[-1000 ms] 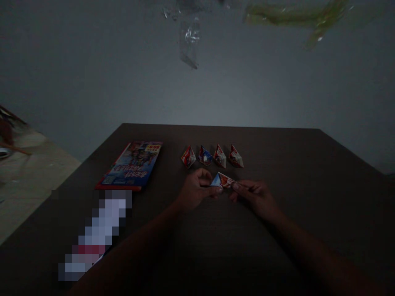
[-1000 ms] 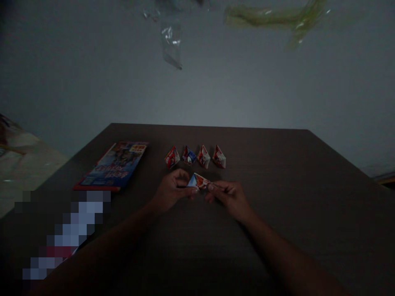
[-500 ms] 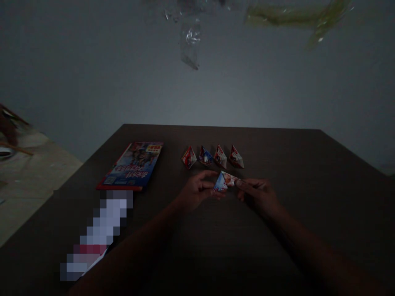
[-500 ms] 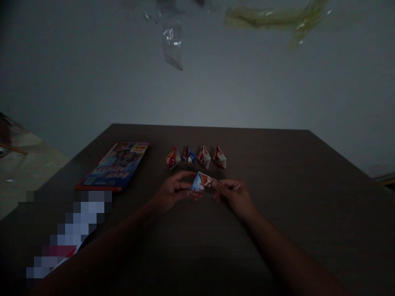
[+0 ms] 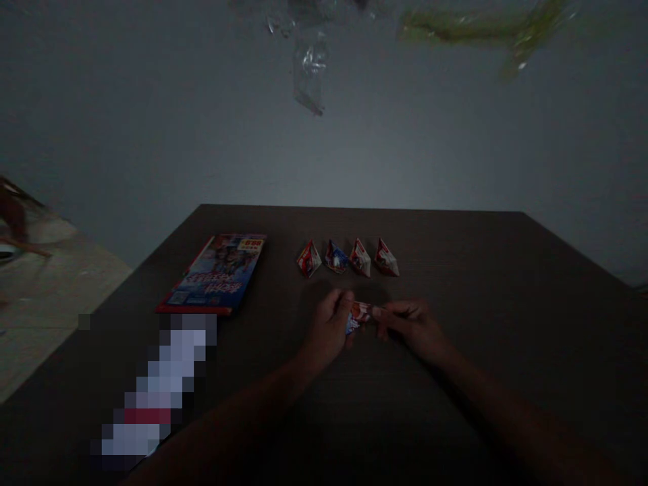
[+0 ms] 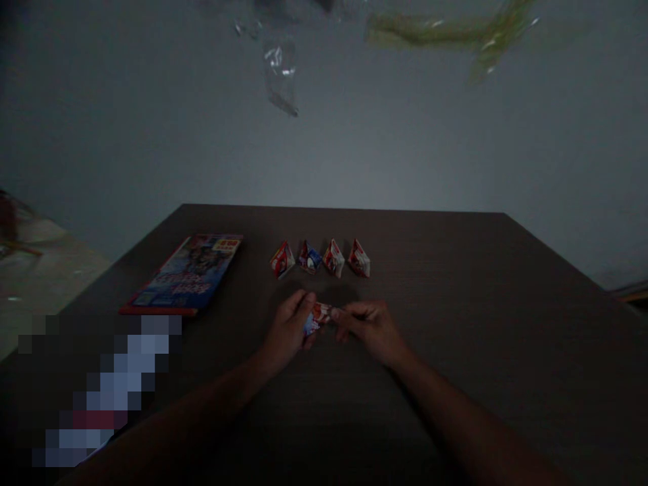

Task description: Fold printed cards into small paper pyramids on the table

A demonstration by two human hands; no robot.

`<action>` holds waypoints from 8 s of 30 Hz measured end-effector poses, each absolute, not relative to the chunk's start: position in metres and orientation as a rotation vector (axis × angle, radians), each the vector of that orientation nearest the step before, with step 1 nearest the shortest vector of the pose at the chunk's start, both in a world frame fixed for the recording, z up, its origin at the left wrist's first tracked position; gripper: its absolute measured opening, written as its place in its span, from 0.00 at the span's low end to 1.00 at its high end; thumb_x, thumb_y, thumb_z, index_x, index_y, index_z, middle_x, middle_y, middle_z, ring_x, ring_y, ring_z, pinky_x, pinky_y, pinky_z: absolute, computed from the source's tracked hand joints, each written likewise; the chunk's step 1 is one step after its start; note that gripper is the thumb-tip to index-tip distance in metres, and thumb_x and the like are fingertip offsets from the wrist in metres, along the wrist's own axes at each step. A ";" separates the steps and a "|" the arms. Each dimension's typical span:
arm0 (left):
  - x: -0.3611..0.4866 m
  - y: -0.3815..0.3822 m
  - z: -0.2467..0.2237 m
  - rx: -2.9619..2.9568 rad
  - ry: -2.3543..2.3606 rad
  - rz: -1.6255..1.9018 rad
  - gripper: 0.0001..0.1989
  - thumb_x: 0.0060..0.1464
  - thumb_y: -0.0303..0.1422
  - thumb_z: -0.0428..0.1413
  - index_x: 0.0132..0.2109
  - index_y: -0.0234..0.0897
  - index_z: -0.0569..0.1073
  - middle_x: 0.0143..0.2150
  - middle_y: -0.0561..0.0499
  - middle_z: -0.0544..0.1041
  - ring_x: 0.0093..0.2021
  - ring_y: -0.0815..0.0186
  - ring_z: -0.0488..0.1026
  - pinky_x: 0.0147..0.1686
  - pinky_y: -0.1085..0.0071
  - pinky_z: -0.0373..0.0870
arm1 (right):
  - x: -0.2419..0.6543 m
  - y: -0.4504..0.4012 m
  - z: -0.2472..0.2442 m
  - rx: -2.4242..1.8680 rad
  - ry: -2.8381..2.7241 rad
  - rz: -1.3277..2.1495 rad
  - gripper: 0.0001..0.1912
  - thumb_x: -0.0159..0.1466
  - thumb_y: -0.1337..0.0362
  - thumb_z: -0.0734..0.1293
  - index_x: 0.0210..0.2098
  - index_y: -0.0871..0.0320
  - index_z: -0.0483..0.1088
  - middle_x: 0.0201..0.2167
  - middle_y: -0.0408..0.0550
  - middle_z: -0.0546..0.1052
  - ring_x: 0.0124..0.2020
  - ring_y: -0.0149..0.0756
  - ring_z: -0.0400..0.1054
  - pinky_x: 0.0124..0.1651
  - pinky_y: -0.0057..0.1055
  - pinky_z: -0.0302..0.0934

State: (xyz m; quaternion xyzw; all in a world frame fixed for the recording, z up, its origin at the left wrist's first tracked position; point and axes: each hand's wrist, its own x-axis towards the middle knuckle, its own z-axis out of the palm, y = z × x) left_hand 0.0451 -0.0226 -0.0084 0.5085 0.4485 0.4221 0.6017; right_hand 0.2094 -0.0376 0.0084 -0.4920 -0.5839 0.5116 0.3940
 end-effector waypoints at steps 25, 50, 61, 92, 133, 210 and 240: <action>0.048 -0.016 -0.009 0.788 1.016 1.028 0.16 0.52 0.46 0.52 0.34 0.38 0.63 0.22 0.58 0.67 0.11 0.76 0.59 0.08 0.82 0.47 | 0.200 -0.040 -0.005 -1.056 -1.638 0.894 0.15 0.56 0.63 0.70 0.43 0.56 0.71 0.28 0.43 0.76 0.30 0.32 0.71 0.36 0.30 0.67; 0.051 -0.020 -0.011 0.715 0.876 0.994 0.14 0.53 0.45 0.51 0.32 0.38 0.61 0.18 0.60 0.64 0.08 0.79 0.52 0.09 0.81 0.46 | 0.194 -0.040 -0.004 -1.105 -1.733 0.783 0.16 0.57 0.64 0.69 0.45 0.56 0.69 0.30 0.45 0.76 0.31 0.34 0.71 0.36 0.31 0.67; 0.052 -0.021 -0.009 0.717 0.896 0.996 0.14 0.53 0.45 0.50 0.31 0.38 0.61 0.17 0.60 0.64 0.08 0.78 0.52 0.09 0.82 0.47 | 0.193 -0.040 -0.006 -1.107 -1.729 0.807 0.17 0.56 0.63 0.70 0.46 0.55 0.68 0.32 0.45 0.76 0.32 0.34 0.71 0.36 0.31 0.67; 0.052 -0.023 -0.005 0.702 0.912 0.929 0.15 0.52 0.45 0.51 0.32 0.38 0.63 0.15 0.60 0.64 0.07 0.78 0.49 0.09 0.81 0.45 | 0.196 -0.042 -0.003 -1.055 -1.648 0.849 0.11 0.58 0.63 0.68 0.42 0.55 0.72 0.29 0.45 0.76 0.31 0.34 0.71 0.34 0.31 0.67; 0.055 -0.019 -0.009 0.464 0.709 1.092 0.12 0.53 0.41 0.51 0.37 0.35 0.69 0.31 0.51 0.73 0.27 0.69 0.68 0.22 0.75 0.59 | 0.186 -0.041 -0.004 -0.941 -1.862 0.313 0.08 0.60 0.73 0.66 0.38 0.56 0.71 0.37 0.49 0.70 0.38 0.34 0.68 0.38 0.31 0.64; 0.021 -0.010 -0.001 1.800 0.845 0.865 0.07 0.53 0.34 0.56 0.32 0.41 0.79 0.23 0.52 0.75 0.25 0.67 0.67 0.28 0.75 0.56 | 0.217 -0.037 0.000 -1.019 -1.749 1.156 0.11 0.61 0.56 0.65 0.32 0.58 0.71 0.19 0.40 0.67 0.21 0.27 0.61 0.23 0.25 0.56; 0.021 -0.009 -0.010 1.819 0.863 0.735 0.17 0.59 0.41 0.50 0.35 0.33 0.77 0.24 0.51 0.75 0.24 0.70 0.68 0.25 0.77 0.59 | 0.225 -0.026 -0.015 -1.079 -1.133 1.066 0.12 0.52 0.56 0.73 0.35 0.53 0.78 0.33 0.46 0.79 0.33 0.35 0.71 0.35 0.31 0.65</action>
